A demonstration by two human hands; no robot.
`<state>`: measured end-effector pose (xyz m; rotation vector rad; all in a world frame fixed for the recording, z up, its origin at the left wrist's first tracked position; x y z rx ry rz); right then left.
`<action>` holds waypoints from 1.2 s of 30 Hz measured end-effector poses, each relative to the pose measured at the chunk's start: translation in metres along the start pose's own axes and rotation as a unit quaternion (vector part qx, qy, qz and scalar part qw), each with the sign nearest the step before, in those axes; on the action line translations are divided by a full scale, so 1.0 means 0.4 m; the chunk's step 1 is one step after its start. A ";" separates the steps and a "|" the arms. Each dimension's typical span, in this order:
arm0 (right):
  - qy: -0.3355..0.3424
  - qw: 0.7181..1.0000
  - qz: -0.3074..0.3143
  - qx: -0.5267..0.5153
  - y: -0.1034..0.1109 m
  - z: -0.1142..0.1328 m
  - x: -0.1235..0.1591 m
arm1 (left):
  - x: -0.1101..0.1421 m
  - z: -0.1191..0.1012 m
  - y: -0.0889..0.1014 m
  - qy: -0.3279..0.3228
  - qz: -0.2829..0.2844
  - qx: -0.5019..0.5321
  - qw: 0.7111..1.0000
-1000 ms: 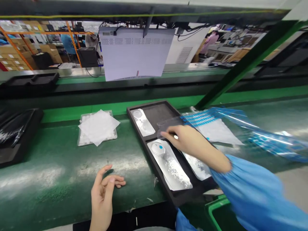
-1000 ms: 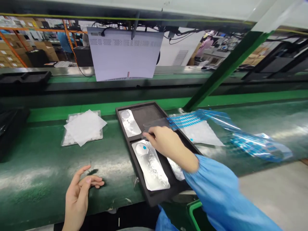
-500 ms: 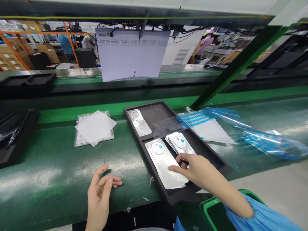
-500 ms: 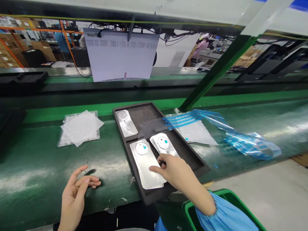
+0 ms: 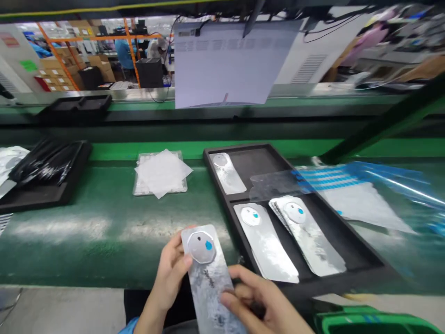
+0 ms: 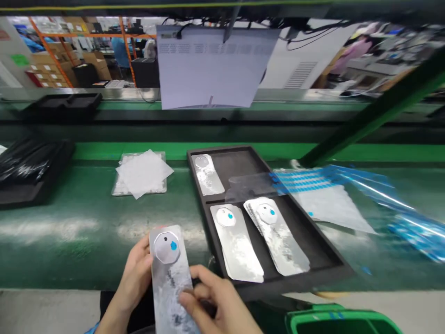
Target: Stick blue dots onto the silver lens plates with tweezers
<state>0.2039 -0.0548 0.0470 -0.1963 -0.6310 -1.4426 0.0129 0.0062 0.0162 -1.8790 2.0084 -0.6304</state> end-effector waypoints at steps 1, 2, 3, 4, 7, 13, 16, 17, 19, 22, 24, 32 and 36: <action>0.003 0.999 0.034 0.010 -0.039 -0.004 -0.008 | 0.002 -0.001 -0.006 0.033 -0.008 0.018 0.999; 0.008 0.998 0.060 0.023 -0.067 -0.005 -0.017 | 0.003 -0.002 -0.012 0.064 -0.028 0.025 0.997; 0.012 0.996 0.076 0.036 -0.084 -0.003 -0.025 | 0.004 -0.004 -0.018 0.088 -0.053 0.030 0.994; 0.016 0.995 0.085 0.047 -0.092 0.000 -0.034 | 0.003 -0.006 -0.022 0.107 -0.077 0.037 0.991; 0.029 0.992 0.094 0.079 -0.083 0.014 -0.047 | -0.006 -0.009 -0.029 0.139 -0.099 0.066 0.983; -0.002 0.990 0.092 0.107 -0.048 0.027 -0.035 | -0.015 0.000 -0.022 0.142 -0.097 0.063 0.983; -0.026 0.987 0.099 0.123 -0.046 0.024 -0.033 | -0.012 0.010 -0.019 0.136 -0.097 0.056 0.984; -0.028 0.987 0.099 0.125 -0.047 0.024 -0.033 | -0.010 0.012 -0.018 0.136 -0.097 0.054 0.984; -0.027 0.986 0.101 0.130 -0.049 0.024 -0.032 | -0.008 0.015 -0.017 0.134 -0.101 0.057 0.984; -0.012 0.985 0.105 0.134 -0.052 0.026 -0.029 | -0.005 0.013 -0.017 0.133 -0.101 0.064 0.984; -0.004 0.985 0.102 0.137 -0.053 0.026 -0.028 | -0.003 0.011 -0.017 0.134 -0.096 0.067 0.984; -0.021 0.987 0.125 0.103 -0.051 0.030 -0.033 | -0.008 0.009 -0.016 0.135 -0.067 0.077 0.986; -0.021 0.986 0.142 0.090 -0.045 0.026 -0.035 | -0.007 0.014 -0.016 0.140 -0.067 0.077 0.985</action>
Point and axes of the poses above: each hand's wrist, its own x-axis away from the middle knuckle, its own y-axis out of the back of the hand, z = x × y, the point moved 1 cm from there along -x, towards the middle knuckle, and after that the axes turned 12 degrees about -y, right-handed, at the moved point
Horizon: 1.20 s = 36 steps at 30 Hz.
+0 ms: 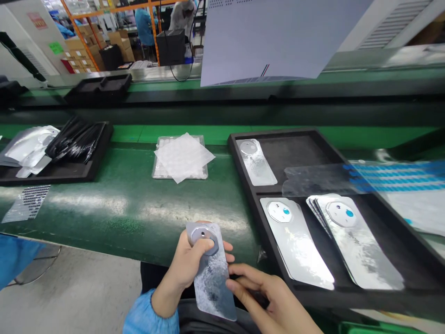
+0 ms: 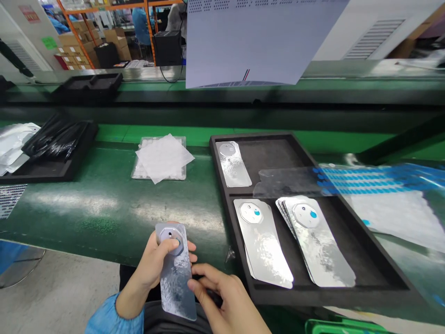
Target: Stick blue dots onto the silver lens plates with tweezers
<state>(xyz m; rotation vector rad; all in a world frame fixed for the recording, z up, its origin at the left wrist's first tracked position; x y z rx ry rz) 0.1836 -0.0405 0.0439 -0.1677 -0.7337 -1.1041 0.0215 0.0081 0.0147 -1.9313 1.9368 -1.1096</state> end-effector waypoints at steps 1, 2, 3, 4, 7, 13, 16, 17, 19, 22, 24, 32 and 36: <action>-0.001 1.000 0.004 -0.003 0.000 -0.002 0.000 | 0.000 0.001 0.000 -0.001 -0.004 -0.002 1.000; -0.001 1.000 0.005 -0.005 0.000 -0.004 0.000 | -0.001 0.001 0.001 -0.003 -0.008 -0.004 1.000; -0.001 1.000 0.005 -0.008 0.000 -0.006 0.000 | -0.001 0.001 0.001 -0.006 -0.011 -0.009 1.000; -0.001 1.000 0.007 -0.012 0.000 -0.006 0.000 | -0.001 0.001 0.001 -0.008 -0.012 -0.014 1.000; 0.001 1.000 0.005 -0.009 -0.003 -0.002 0.000 | -0.002 -0.002 0.002 -0.017 -0.007 -0.030 0.999; 0.021 0.999 -0.011 0.028 -0.011 0.006 -0.001 | 0.000 -0.003 0.000 -0.024 -0.006 -0.031 0.999; 0.032 0.999 -0.002 -0.008 -0.012 0.003 -0.004 | 0.001 -0.003 -0.001 -0.034 -0.020 -0.033 0.999; 0.032 0.999 -0.001 -0.013 -0.012 0.002 -0.005 | 0.001 -0.003 -0.002 -0.033 -0.024 -0.032 0.999; 0.031 0.999 -0.001 -0.017 -0.014 -0.001 -0.007 | 0.000 -0.002 -0.001 -0.029 -0.033 -0.031 0.999; 0.033 0.999 -0.005 -0.006 -0.016 -0.002 -0.007 | -0.002 -0.002 -0.001 -0.023 -0.044 -0.037 0.998; 0.031 0.999 -0.012 0.007 -0.016 -0.002 -0.004 | -0.003 -0.003 -0.002 -0.025 -0.047 -0.042 0.998; 0.029 1.000 -0.003 -0.002 -0.017 -0.001 -0.003 | 0.005 -0.007 -0.004 -0.028 -0.049 -0.041 0.998; 0.034 0.999 -0.019 0.007 -0.019 -0.012 -0.007 | 0.003 -0.006 -0.003 -0.038 -0.072 -0.031 0.996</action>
Point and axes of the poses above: each hand's wrist, its own x-axis away from the middle knuckle, its own y-axis out of the back of the hand, z = x × y, the point moved 1 cm from there along -x, towards the middle knuckle, and after that the axes turned 12 degrees about -y, right-handed, at the moved point
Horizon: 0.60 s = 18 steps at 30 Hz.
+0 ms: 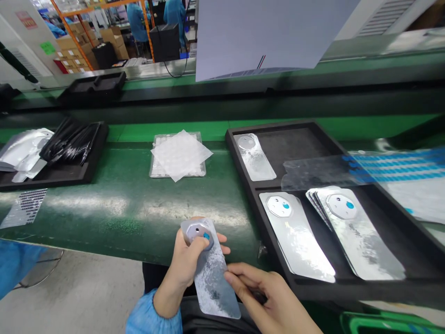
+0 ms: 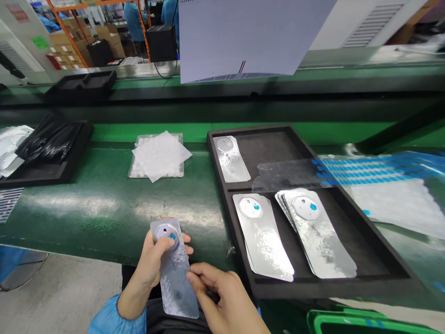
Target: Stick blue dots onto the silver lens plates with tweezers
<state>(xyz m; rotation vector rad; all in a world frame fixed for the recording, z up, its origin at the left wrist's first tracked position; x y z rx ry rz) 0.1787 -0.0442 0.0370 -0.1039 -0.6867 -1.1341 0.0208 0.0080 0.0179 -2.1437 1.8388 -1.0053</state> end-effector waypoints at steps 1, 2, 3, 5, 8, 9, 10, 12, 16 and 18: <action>-0.001 1.000 -0.001 0.003 0.000 -0.002 0.000 | -0.001 0.000 0.000 0.001 0.002 0.000 1.000; -0.002 1.000 -0.001 0.003 0.000 -0.003 0.000 | -0.001 -0.001 -0.001 0.004 0.007 0.001 1.000; -0.002 1.000 -0.001 0.002 0.000 -0.003 0.001 | -0.002 -0.002 -0.001 0.007 0.013 0.001 1.000; -0.004 1.000 -0.003 -0.006 -0.001 0.000 0.002 | -0.002 -0.005 -0.002 0.014 0.029 0.001 0.999; -0.005 0.999 -0.021 -0.034 0.000 0.006 0.001 | -0.004 -0.010 -0.005 0.021 0.055 -0.004 0.998; -0.004 0.999 -0.030 -0.043 0.002 0.007 -0.001 | -0.004 -0.011 -0.005 0.020 0.066 -0.011 0.998; 0.000 0.998 -0.039 -0.048 0.004 0.006 -0.004 | -0.004 -0.012 -0.006 0.017 0.079 -0.020 0.997; 0.013 0.998 -0.052 -0.038 0.012 0.003 -0.008 | -0.004 -0.012 -0.008 0.010 0.101 -0.038 0.994; 0.051 0.990 -0.130 0.031 0.046 -0.001 0.001 | -0.001 -0.011 -0.013 -0.002 0.117 -0.077 0.990; 0.109 0.965 -0.227 0.077 0.064 0.012 0.015 | 0.001 -0.011 -0.016 -0.021 0.127 -0.121 0.984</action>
Point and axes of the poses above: each hand's wrist, its own x-axis away from the middle knuckle, its own y-axis out of the back of the hand, z = x × y, the point moved 1 cm from there along -x, towards the middle knuckle, and after that the axes turned 12 degrees about -y, right-handed, at the moved point
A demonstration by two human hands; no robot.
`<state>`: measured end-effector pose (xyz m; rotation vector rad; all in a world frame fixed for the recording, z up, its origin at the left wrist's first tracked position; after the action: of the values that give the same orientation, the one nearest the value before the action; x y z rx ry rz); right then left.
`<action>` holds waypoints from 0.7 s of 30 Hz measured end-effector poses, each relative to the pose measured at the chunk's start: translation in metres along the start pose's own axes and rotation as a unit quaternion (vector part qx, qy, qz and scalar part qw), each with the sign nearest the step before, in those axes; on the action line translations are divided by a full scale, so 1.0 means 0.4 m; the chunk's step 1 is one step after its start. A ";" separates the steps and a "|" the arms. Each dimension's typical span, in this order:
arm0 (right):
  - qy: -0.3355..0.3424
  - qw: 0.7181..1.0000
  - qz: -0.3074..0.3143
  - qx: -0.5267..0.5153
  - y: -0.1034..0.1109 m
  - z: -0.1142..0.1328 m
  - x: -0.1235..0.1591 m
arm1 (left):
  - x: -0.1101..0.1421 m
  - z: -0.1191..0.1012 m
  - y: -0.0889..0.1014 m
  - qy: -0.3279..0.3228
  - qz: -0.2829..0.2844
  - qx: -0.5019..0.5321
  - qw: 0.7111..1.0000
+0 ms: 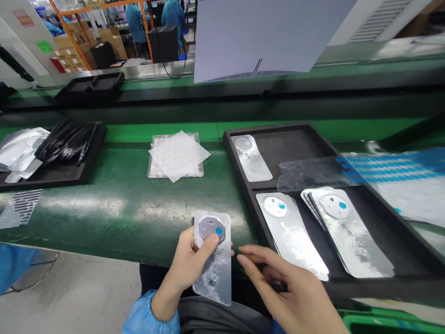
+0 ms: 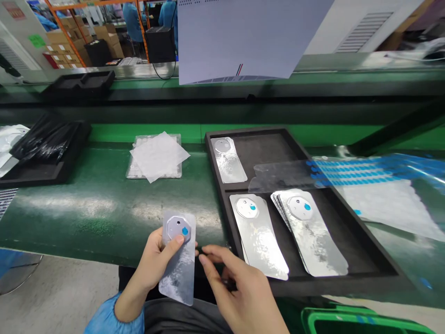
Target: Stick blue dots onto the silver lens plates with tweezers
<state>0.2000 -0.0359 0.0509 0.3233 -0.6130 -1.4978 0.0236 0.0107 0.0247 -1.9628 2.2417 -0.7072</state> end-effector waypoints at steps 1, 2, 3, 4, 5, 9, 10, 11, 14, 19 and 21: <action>0.047 0.998 -0.043 0.022 0.009 0.011 0.000 | 0.000 0.000 -0.001 -0.015 0.004 -0.030 0.999; 0.096 0.992 -0.073 0.043 0.015 0.023 0.000 | -0.001 0.000 -0.002 -0.033 0.007 -0.061 0.998; 0.142 0.984 -0.090 0.059 0.018 0.035 -0.002 | -0.001 0.001 -0.003 -0.053 0.010 -0.089 0.995; 0.179 0.976 -0.096 0.073 0.018 0.046 -0.006 | -0.002 0.003 -0.002 -0.071 0.012 -0.113 0.991; 0.202 0.971 -0.098 0.086 0.015 0.055 -0.012 | -0.002 0.005 -0.002 -0.083 0.014 -0.129 0.988; 0.230 0.956 -0.107 0.148 0.003 0.061 -0.038 | 0.002 0.016 0.001 -0.094 0.033 -0.150 0.984; 0.232 0.953 -0.105 0.163 0.002 0.059 -0.043 | 0.004 0.017 0.001 -0.096 0.036 -0.153 0.983; 0.232 0.951 -0.100 0.176 0.002 0.056 -0.047 | 0.005 0.018 0.000 -0.099 0.037 -0.157 0.982; 0.226 0.949 -0.086 0.201 0.005 0.048 -0.054 | 0.008 0.016 -0.002 -0.104 0.038 -0.169 0.979; 0.224 0.948 -0.081 0.212 0.006 0.036 -0.058 | 0.008 0.017 -0.004 -0.105 0.036 -0.168 0.980; 0.220 0.948 -0.074 0.219 0.004 0.033 -0.060 | 0.007 0.018 -0.005 -0.107 0.035 -0.167 0.980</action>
<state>0.1949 -0.0101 0.0582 1.0379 -0.5624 -1.3567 0.0275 0.0060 0.0195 -1.9648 2.4024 -0.1069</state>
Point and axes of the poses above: each hand's wrist, its own x-axis away from the middle knuckle, its own y-axis out of the back of the hand, z = x × y, the point moved 1 cm from there along -x, towards the middle knuckle, and after that the axes turned 12 degrees about -y, right-handed, at the moved point
